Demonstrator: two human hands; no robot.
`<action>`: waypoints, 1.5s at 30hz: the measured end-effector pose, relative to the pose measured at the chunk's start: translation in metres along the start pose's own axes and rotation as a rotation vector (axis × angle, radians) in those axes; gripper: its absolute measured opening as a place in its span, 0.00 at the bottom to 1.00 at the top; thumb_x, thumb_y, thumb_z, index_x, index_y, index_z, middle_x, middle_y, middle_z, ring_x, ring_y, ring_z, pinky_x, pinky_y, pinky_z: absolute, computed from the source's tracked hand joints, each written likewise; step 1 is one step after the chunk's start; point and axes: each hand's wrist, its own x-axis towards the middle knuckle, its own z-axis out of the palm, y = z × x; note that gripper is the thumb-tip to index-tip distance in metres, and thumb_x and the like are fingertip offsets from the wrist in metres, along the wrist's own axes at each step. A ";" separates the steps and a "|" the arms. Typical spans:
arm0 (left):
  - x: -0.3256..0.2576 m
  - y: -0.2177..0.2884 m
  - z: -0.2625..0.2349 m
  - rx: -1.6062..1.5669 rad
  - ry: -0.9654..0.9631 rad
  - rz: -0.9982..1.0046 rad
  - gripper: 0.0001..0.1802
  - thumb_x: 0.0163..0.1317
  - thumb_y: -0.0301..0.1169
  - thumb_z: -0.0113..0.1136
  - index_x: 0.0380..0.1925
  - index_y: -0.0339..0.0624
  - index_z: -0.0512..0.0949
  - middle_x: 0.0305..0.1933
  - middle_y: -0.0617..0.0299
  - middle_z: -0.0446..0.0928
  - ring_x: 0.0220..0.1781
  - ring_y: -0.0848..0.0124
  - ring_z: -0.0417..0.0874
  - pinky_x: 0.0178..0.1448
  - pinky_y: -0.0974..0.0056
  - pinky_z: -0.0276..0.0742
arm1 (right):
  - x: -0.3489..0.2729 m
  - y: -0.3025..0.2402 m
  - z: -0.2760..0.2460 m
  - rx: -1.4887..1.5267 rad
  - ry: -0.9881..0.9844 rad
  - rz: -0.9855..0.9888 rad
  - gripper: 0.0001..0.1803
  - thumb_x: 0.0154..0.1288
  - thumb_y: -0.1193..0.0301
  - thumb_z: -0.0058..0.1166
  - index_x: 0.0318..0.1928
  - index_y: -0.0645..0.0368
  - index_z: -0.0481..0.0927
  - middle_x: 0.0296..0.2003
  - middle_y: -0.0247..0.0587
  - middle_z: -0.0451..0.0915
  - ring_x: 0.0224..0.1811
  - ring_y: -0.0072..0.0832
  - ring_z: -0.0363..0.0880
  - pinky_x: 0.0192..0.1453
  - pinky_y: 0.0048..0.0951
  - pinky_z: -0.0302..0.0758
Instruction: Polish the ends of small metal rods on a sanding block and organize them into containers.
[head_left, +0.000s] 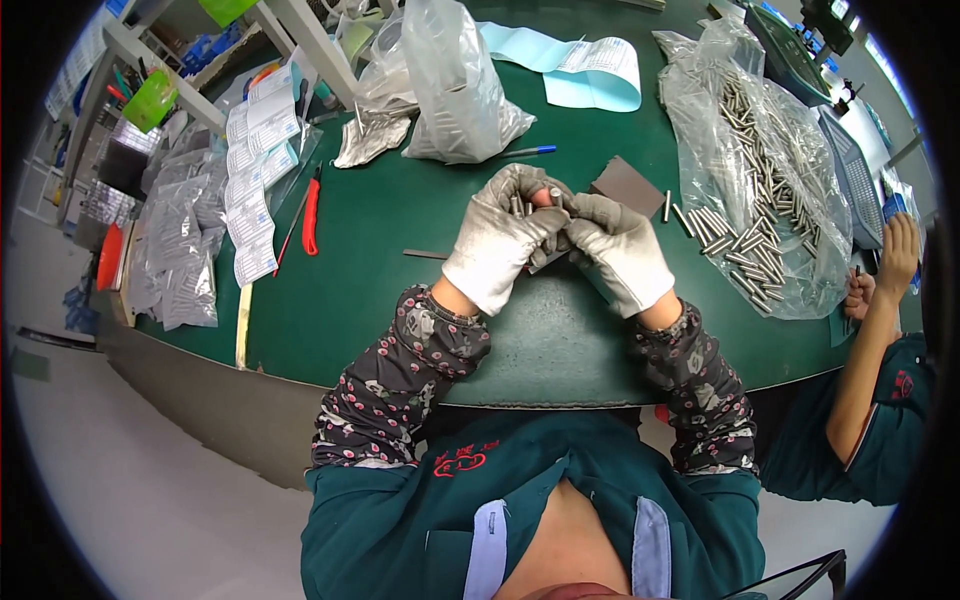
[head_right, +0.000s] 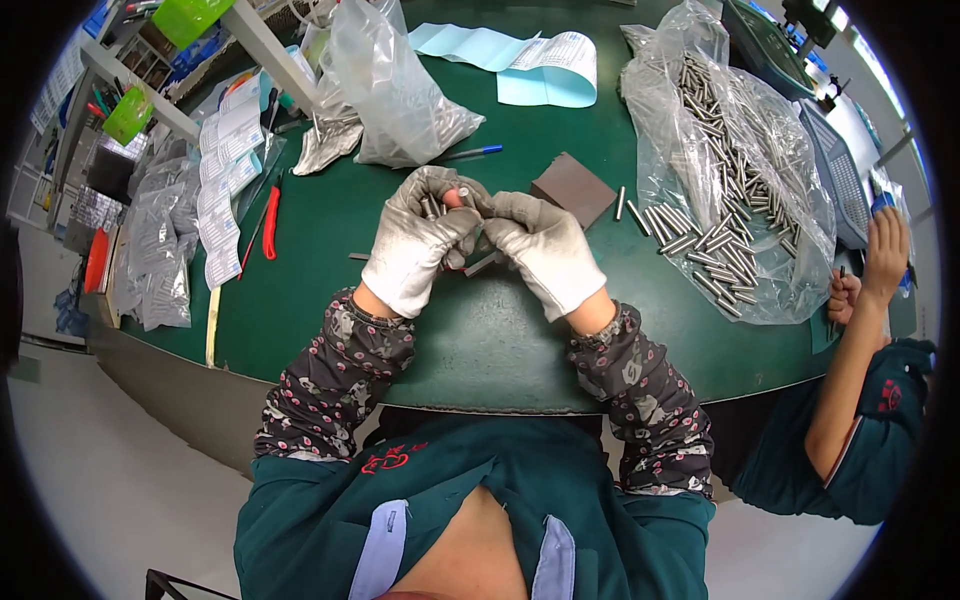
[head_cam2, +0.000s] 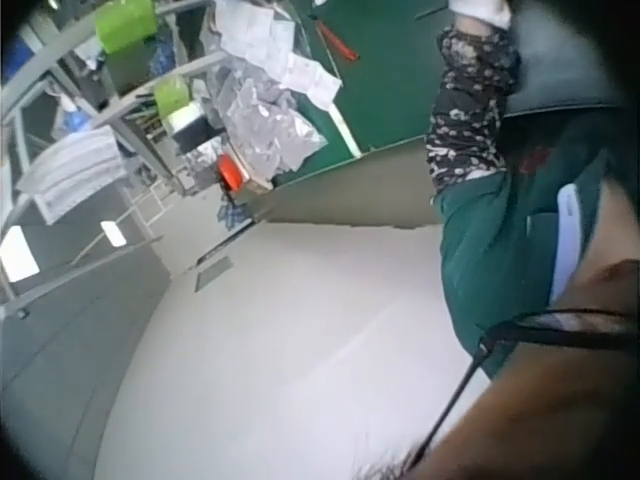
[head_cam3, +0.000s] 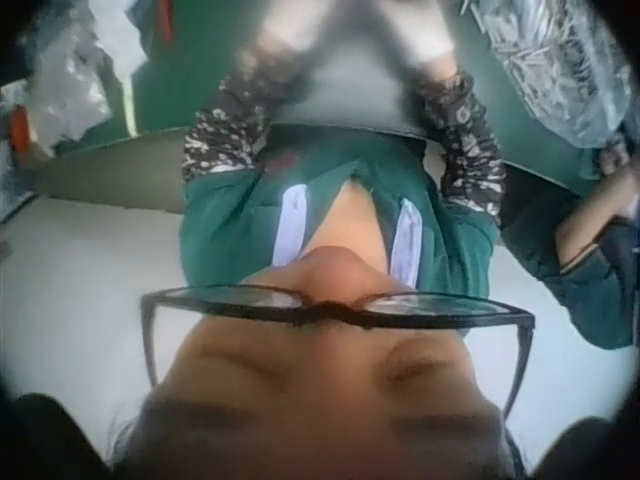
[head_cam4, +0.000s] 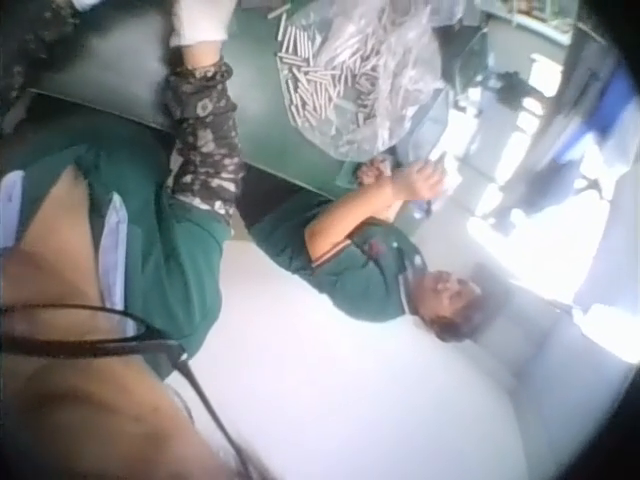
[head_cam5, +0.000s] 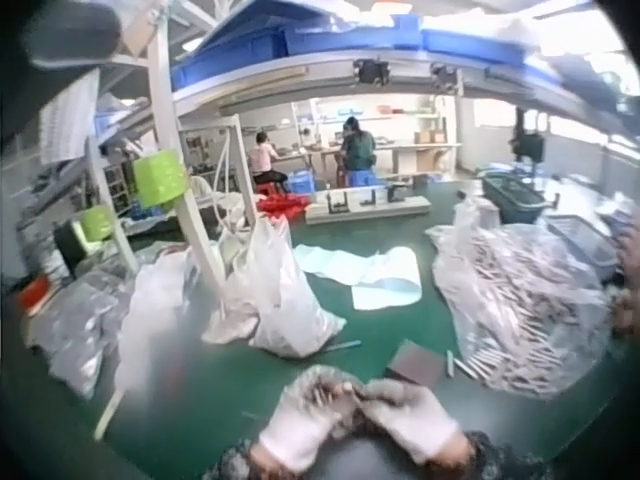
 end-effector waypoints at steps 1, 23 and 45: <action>-0.001 -0.001 -0.002 0.016 -0.018 -0.001 0.08 0.52 0.18 0.54 0.30 0.41 0.68 0.28 0.62 0.74 0.17 0.81 0.70 0.16 0.78 0.64 | -0.001 0.001 -0.002 -0.052 -0.001 -0.001 0.13 0.59 0.73 0.50 0.44 0.66 0.73 0.30 0.30 0.75 0.32 0.14 0.69 0.37 0.15 0.67; -0.036 0.000 -0.077 1.691 -0.198 0.097 0.11 0.53 0.29 0.53 0.38 0.47 0.74 0.33 0.56 0.78 0.34 0.59 0.79 0.36 0.61 0.75 | -0.019 0.000 -0.028 -0.991 0.104 -0.301 0.05 0.45 0.78 0.46 0.26 0.57 0.72 0.19 0.42 0.72 0.24 0.38 0.74 0.29 0.33 0.70; 0.004 -0.049 0.035 1.684 -0.933 0.663 0.06 0.52 0.29 0.45 0.31 0.48 0.70 0.27 0.62 0.71 0.30 0.67 0.79 0.28 0.64 0.73 | -0.055 -0.001 -0.081 -0.834 0.390 -0.154 0.06 0.57 0.69 0.51 0.33 0.57 0.75 0.24 0.41 0.77 0.26 0.32 0.78 0.32 0.27 0.72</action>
